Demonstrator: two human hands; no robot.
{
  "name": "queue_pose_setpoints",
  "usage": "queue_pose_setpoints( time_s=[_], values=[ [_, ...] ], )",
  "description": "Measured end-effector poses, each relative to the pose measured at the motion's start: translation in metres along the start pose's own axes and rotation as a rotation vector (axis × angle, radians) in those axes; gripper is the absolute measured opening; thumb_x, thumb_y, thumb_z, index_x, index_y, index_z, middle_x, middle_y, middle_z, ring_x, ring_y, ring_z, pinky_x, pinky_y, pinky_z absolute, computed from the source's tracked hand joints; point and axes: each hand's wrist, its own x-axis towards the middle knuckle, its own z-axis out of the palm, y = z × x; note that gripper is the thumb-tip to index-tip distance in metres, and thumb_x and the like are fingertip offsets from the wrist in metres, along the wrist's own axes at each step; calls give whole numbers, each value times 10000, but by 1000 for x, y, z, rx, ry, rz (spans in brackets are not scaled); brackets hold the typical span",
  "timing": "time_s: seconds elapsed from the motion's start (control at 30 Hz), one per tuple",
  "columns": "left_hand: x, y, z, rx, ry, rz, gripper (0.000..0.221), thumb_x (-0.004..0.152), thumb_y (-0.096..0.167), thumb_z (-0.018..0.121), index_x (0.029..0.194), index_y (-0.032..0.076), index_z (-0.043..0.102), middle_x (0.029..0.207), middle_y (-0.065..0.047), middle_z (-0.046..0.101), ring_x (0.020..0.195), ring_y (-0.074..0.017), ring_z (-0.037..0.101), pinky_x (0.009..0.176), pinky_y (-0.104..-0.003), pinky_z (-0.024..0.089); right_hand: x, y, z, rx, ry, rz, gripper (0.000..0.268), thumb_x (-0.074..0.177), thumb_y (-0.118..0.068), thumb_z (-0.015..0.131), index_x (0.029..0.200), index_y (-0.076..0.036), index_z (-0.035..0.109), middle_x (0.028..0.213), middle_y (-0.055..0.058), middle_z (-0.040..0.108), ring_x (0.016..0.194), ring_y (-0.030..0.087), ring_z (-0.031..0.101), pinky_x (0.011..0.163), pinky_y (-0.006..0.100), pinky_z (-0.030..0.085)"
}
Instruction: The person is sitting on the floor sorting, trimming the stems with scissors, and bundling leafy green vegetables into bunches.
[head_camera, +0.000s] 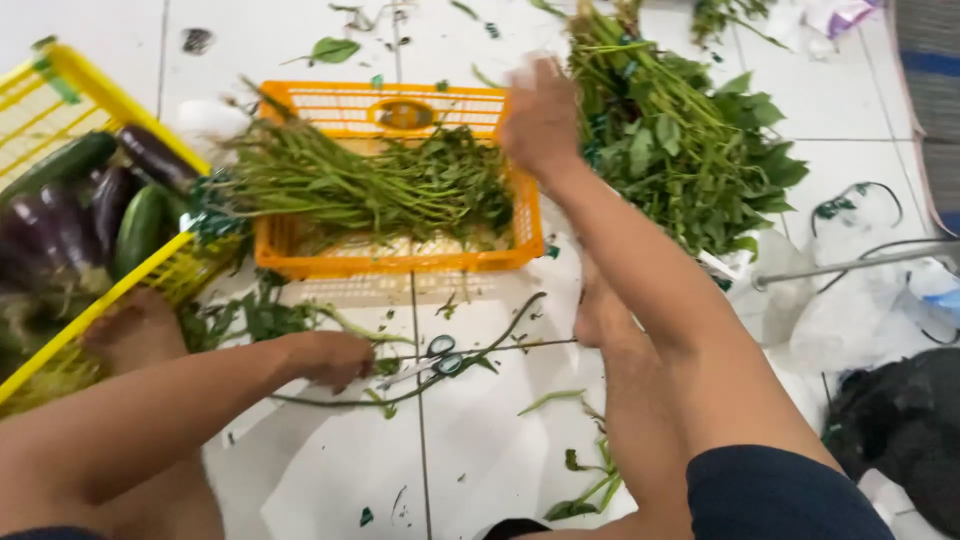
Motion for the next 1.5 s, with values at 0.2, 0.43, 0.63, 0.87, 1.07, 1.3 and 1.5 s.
queue_pose_setpoints(
  time_s=[0.2, 0.43, 0.63, 0.87, 1.07, 1.3, 1.5],
  values=[
    [56, -11, 15, 150, 29, 97, 573, 1081, 445, 351, 979, -1, 696, 983, -120, 737, 854, -355, 643, 905, -517, 519, -68, 166, -51, -22, -669, 541, 861, 1004, -279, 648, 1624, -13, 114, 1667, 202, 263, 1398, 537, 387, 1126, 668, 303],
    [39, 21, -21, 156, -21, -15, 587, 1091, 534, 342, 1032, 120, 755, 807, -35, 749, 824, -239, 692, 951, -446, 535, -81, 152, -52, -84, -141, 199, 195, 840, -103, 697, 1023, -38, 718, 1114, 156, 608, 1040, 333, 592, 934, 471, 477],
    [35, 18, -16, 176, -58, -19, 622, 1096, 559, 303, 1155, 120, 740, 802, 2, 772, 931, -204, 698, 1025, -429, 511, -57, 134, -31, 205, -480, 431, 559, 862, -438, 655, 1133, 51, 640, 1576, 303, 395, 1394, 466, 424, 1106, 558, 355],
    [33, 0, 0, 169, -53, -16, 626, 1087, 549, 341, 962, 102, 762, 825, 15, 771, 886, -210, 699, 981, -423, 531, -41, 128, -32, 138, -417, 501, 820, 1001, -392, 681, 1530, 32, 221, 1291, 267, 587, 1041, 427, 647, 799, 519, 562],
    [36, -14, 16, 138, -20, -6, 632, 1050, 580, 384, 1010, 57, 737, 918, -109, 743, 935, -320, 703, 943, -514, 534, -30, 135, -31, 254, -579, 731, 843, 1052, -486, 573, 1597, 34, 194, 1449, 370, 453, 1312, 511, 473, 1011, 635, 427],
    [66, -33, 28, 1, 8, 43, 615, 1015, 579, 462, 851, 66, 759, 638, -74, 707, 681, -309, 710, 788, -461, 550, -26, 136, -36, 430, -532, 738, 777, 1023, -448, 605, 1534, 55, 305, 1482, 374, 405, 1451, 511, 331, 1180, 715, 133],
    [61, -31, 22, 24, -5, 29, 661, 1016, 609, 455, 967, 22, 756, 692, -96, 729, 754, -328, 727, 811, -480, 543, -32, 119, -45, 132, -518, 523, 712, 1013, -452, 660, 1450, 57, 422, 1391, 371, 477, 1353, 527, 414, 1098, 689, 296]
  ],
)
